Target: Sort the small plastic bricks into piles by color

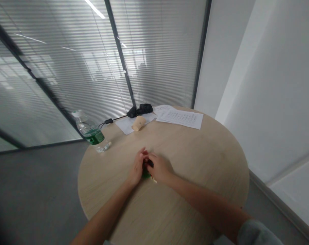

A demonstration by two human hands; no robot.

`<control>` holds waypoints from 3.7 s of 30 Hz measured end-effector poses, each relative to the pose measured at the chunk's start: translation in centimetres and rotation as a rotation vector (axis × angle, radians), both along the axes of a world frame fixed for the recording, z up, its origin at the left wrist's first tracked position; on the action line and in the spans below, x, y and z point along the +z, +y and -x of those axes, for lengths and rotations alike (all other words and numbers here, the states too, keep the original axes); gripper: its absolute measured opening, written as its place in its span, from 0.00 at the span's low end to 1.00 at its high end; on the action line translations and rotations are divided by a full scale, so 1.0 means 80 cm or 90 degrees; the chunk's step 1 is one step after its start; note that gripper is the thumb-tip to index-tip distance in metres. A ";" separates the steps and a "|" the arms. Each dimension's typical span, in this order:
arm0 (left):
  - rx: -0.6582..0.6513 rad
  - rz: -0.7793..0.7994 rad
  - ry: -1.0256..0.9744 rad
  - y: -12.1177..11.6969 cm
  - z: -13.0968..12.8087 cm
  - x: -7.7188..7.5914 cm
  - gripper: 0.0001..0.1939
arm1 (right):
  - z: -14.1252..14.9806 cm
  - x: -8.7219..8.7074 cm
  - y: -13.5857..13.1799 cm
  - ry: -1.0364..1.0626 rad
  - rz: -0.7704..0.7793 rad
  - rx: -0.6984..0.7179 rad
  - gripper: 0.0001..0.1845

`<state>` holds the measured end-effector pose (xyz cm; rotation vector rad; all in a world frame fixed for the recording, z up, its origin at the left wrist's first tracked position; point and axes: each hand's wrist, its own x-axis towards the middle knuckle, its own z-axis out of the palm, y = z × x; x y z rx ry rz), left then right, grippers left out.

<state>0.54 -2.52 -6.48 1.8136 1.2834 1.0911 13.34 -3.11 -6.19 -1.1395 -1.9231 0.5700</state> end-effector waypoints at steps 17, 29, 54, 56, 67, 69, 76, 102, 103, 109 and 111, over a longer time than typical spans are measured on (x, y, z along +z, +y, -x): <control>-0.163 -0.136 0.311 -0.009 0.030 -0.007 0.31 | -0.020 -0.019 -0.034 -0.224 -0.082 0.028 0.24; 0.076 -0.110 0.222 -0.005 0.052 0.004 0.23 | -0.008 -0.022 -0.010 -0.226 -0.094 -0.062 0.30; 0.025 -0.046 0.094 -0.013 0.057 0.000 0.30 | 0.084 -0.028 0.005 0.222 0.059 -0.135 0.28; 0.017 -0.083 0.136 -0.015 0.068 0.002 0.30 | 0.082 -0.027 0.008 0.271 0.101 -0.143 0.27; -0.065 -0.195 0.449 -0.015 0.073 0.005 0.63 | 0.049 -0.004 0.021 -0.021 0.102 -0.024 0.26; -0.057 -0.201 0.425 -0.012 0.074 0.001 0.61 | 0.059 -0.001 0.022 -0.056 0.107 0.003 0.25; -0.053 -0.197 0.357 -0.010 0.089 -0.002 0.54 | 0.069 -0.003 0.020 0.114 0.136 0.057 0.23; 0.071 -0.093 0.232 -0.008 0.083 -0.002 0.23 | 0.033 0.000 -0.024 -0.153 -0.015 0.040 0.12; 0.065 -0.079 0.199 -0.008 0.077 -0.002 0.24 | 0.038 -0.001 -0.022 -0.146 -0.016 0.039 0.11; 0.106 -0.021 0.046 -0.007 0.054 0.007 0.28 | 0.050 0.004 -0.010 -0.006 -0.017 0.085 0.15; 0.107 -0.008 -0.007 -0.009 0.056 0.012 0.29 | 0.043 0.007 -0.010 0.014 -0.043 0.090 0.16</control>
